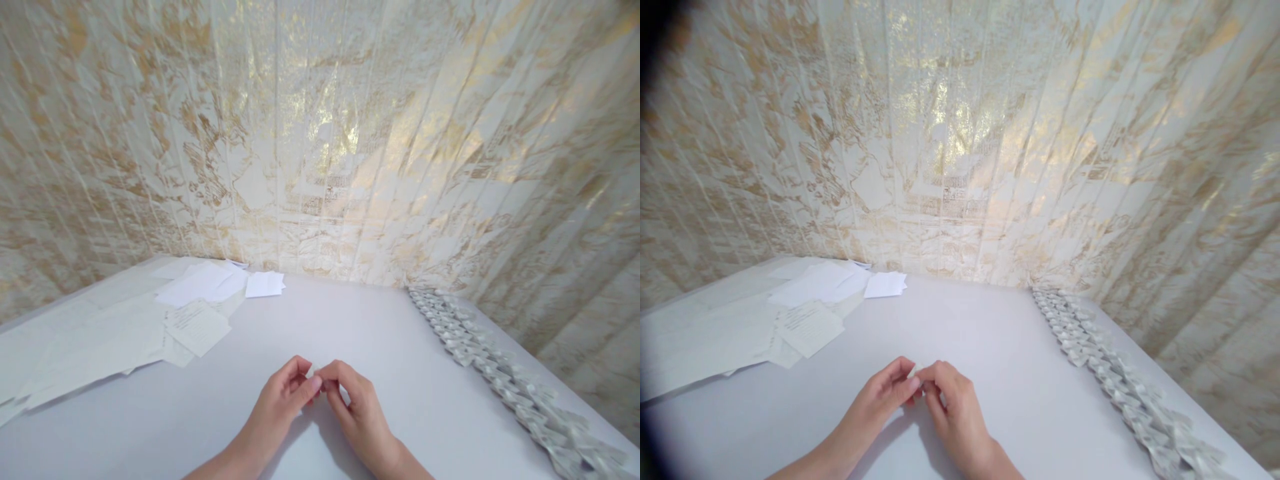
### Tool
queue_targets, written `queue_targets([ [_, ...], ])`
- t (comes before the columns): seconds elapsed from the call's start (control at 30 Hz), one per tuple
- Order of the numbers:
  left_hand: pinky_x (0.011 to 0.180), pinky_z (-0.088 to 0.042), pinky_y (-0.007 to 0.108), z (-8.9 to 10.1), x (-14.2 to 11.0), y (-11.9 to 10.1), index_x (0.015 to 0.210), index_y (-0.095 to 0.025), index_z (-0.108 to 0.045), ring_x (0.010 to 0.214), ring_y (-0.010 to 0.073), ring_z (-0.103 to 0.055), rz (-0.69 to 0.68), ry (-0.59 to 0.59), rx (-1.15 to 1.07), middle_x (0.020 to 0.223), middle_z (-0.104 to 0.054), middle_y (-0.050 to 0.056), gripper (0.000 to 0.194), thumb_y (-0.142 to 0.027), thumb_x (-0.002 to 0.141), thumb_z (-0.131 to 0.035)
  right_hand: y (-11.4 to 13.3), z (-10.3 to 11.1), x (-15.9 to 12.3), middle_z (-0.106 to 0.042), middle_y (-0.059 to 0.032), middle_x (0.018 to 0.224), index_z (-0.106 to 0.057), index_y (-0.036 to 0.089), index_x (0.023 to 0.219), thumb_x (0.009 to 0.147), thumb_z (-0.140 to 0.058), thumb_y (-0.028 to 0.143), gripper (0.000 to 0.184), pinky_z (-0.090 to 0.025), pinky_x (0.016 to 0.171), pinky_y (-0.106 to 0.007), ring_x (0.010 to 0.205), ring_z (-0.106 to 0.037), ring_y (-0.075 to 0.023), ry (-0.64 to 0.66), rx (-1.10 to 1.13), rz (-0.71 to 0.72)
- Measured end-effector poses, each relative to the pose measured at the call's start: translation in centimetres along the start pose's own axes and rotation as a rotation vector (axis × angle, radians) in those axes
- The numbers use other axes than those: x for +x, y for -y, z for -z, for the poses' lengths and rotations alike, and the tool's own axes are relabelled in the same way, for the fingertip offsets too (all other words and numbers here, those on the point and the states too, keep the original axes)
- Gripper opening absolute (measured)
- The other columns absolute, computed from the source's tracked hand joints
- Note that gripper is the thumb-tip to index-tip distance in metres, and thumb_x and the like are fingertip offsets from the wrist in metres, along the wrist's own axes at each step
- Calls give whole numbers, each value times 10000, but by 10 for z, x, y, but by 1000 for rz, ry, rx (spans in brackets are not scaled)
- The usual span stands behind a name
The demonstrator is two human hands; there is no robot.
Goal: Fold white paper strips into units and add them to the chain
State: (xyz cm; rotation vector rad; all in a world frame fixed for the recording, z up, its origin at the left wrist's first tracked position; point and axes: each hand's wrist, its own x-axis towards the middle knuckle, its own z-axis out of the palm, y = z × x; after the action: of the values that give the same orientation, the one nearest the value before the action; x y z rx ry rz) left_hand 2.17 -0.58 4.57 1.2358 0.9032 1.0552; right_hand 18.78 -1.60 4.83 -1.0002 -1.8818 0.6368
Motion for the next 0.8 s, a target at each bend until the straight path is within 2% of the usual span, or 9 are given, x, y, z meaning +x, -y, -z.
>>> queue_targets([
  [0.07, 671, -390, 258, -1, 0, -1, 796, -204, -588, 688, 146, -500, -23, -29, 36, 678, -523, -45, 390, -573, 775, -714, 0, 0, -1, -662, -25, 845, -607, 226, 959, 967, -446, 171, 170, -461, 708, -268, 749, -607, -169, 25, -34, 9],
  [0.17, 671, -385, 263, -2, 0, -6, 803, -184, -610, 703, 156, -509, -18, -33, 76, 722, -572, -19, 375, -537, 759, -728, -2, -1, -1, -658, -27, 890, -540, 224, 1119, 957, -456, 184, 187, -463, 707, -278, 760, -606, -172, -10, -19, -49],
  [0.23, 650, -373, 258, -1, 0, -8, 781, -180, -603, 686, 153, -505, -10, -46, 101, 714, -572, -19, 363, -522, 759, -724, -3, -2, 1, -645, -29, 905, -529, 221, 1137, 960, -456, 202, 193, -462, 723, -286, 788, -605, -178, -47, 13, -101],
  [0.4, 577, -324, 238, -2, 0, -3, 715, -188, -552, 605, 128, -425, -20, -45, 171, 629, -467, -63, 374, -529, 787, -688, 1, -4, 6, -601, -20, 878, -629, 214, 919, 894, -611, 267, 62, -441, 717, -286, 774, -555, -179, -95, 102, -143],
  [0.53, 576, -326, 239, -5, -3, -1, 693, -192, -551, 610, 137, -435, -46, -23, 235, 634, -482, -56, 359, -512, 814, -659, 8, -7, 7, -578, -1, 735, -630, 203, 710, 867, -658, 315, 195, -409, 685, -287, 715, -521, -175, -103, 183, -192],
  [0.67, 605, -342, 246, -6, -7, -5, 727, -206, -539, 646, 154, -449, -40, -4, 307, 653, -475, -52, 317, -488, 856, -600, 8, -7, 8, -572, 5, 684, -621, 197, 684, 843, -673, 363, 235, -386, 673, -293, 685, -499, -171, -159, 344, -305],
  [0.8, 624, -329, 256, -6, -9, -15, 652, -227, -438, 654, 161, -426, -76, -5, 432, 650, -423, -52, 318, -427, 871, -552, 4, -8, 10, -557, 13, 655, -602, 194, 691, 802, -699, 422, 271, -361, 655, -293, 651, -475, -161, -144, 475, -381],
])
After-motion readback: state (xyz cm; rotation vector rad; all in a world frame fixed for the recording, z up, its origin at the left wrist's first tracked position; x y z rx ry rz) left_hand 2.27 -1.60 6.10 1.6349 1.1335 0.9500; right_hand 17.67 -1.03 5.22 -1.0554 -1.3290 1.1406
